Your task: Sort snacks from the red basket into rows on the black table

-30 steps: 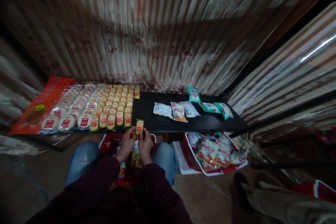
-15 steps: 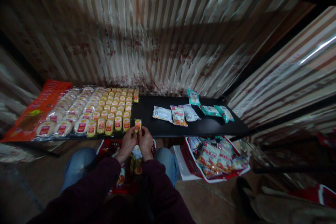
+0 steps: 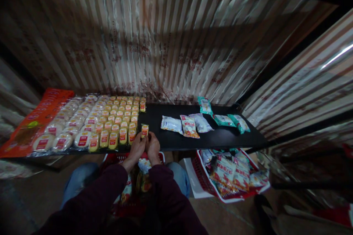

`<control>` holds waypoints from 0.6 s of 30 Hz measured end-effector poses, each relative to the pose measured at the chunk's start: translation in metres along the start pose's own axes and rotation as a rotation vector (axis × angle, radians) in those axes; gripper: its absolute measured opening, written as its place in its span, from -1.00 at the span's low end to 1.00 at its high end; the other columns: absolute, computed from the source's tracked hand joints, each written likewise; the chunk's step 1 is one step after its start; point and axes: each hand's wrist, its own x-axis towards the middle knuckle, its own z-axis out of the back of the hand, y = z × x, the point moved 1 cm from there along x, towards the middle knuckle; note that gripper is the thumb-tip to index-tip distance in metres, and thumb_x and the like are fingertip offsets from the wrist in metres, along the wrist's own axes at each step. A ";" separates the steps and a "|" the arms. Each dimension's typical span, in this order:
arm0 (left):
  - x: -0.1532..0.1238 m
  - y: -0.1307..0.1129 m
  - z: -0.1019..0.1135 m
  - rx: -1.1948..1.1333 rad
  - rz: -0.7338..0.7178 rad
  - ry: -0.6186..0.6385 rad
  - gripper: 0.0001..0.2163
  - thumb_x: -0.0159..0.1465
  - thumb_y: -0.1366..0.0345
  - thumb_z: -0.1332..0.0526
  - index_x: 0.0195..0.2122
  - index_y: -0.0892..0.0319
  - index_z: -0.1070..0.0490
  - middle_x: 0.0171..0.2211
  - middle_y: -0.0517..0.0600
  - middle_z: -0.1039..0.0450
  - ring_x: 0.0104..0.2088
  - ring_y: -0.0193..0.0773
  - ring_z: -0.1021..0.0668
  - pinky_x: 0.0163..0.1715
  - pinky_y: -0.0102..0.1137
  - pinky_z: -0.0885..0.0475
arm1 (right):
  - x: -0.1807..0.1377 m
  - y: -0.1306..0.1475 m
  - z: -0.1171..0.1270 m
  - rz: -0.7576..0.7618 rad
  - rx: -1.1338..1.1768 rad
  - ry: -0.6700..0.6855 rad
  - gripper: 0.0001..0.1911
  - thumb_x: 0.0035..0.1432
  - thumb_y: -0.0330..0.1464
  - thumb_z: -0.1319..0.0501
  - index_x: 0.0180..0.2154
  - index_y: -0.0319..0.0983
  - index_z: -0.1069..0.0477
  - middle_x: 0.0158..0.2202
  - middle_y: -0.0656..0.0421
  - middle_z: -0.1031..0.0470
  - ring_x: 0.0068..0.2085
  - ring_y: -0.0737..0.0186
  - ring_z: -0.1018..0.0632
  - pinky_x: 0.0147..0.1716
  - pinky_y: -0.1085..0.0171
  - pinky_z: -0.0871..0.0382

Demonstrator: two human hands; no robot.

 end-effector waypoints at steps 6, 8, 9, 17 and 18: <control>0.015 -0.009 -0.010 0.062 -0.064 -0.023 -0.77 0.22 0.38 -0.08 -0.12 0.21 -0.42 -0.04 0.18 -0.45 0.04 -0.11 -0.45 0.12 -0.32 -0.21 | 0.019 -0.002 -0.008 -0.031 0.072 0.002 -0.69 0.07 -0.32 -0.15 -0.12 -0.10 -0.48 -0.24 0.18 -0.59 -0.23 0.16 -0.55 -0.20 0.27 -0.37; 0.021 -0.009 -0.014 0.042 -0.070 -0.047 -0.77 0.20 0.41 -0.08 -0.14 0.20 -0.41 -0.04 0.18 -0.44 0.05 -0.11 -0.43 0.13 -0.32 -0.20 | 0.025 -0.003 -0.011 -0.037 0.094 0.010 -0.67 0.07 -0.32 -0.15 -0.10 -0.12 -0.47 -0.23 0.16 -0.59 -0.22 0.14 -0.55 -0.18 0.25 -0.37; 0.024 -0.009 -0.016 0.029 -0.066 -0.055 -0.78 0.19 0.42 -0.08 -0.15 0.19 -0.41 -0.04 0.18 -0.43 0.07 -0.10 -0.42 0.14 -0.32 -0.20 | 0.028 -0.003 -0.012 -0.044 0.101 0.012 -0.66 0.06 -0.32 -0.15 -0.09 -0.13 -0.47 -0.23 0.15 -0.59 -0.22 0.13 -0.55 -0.18 0.24 -0.37; 0.044 -0.014 -0.018 -0.033 -0.102 -0.013 -0.79 0.08 0.49 -0.15 -0.26 0.15 -0.42 -0.12 0.16 -0.44 0.15 0.00 -0.35 0.13 -0.25 -0.19 | 0.052 -0.004 -0.024 -0.085 0.128 0.016 -0.54 0.03 -0.28 -0.18 0.02 -0.13 -0.39 -0.26 0.17 -0.58 -0.22 0.14 -0.55 -0.21 0.25 -0.37; 0.046 -0.016 -0.018 -0.045 -0.104 -0.012 -0.78 0.07 0.50 -0.16 -0.27 0.15 -0.42 -0.12 0.17 -0.43 0.14 0.00 -0.35 0.13 -0.25 -0.19 | 0.055 -0.003 -0.025 -0.090 0.118 0.024 -0.52 0.03 -0.29 -0.18 0.05 -0.15 -0.37 -0.25 0.16 -0.58 -0.23 0.14 -0.55 -0.22 0.25 -0.38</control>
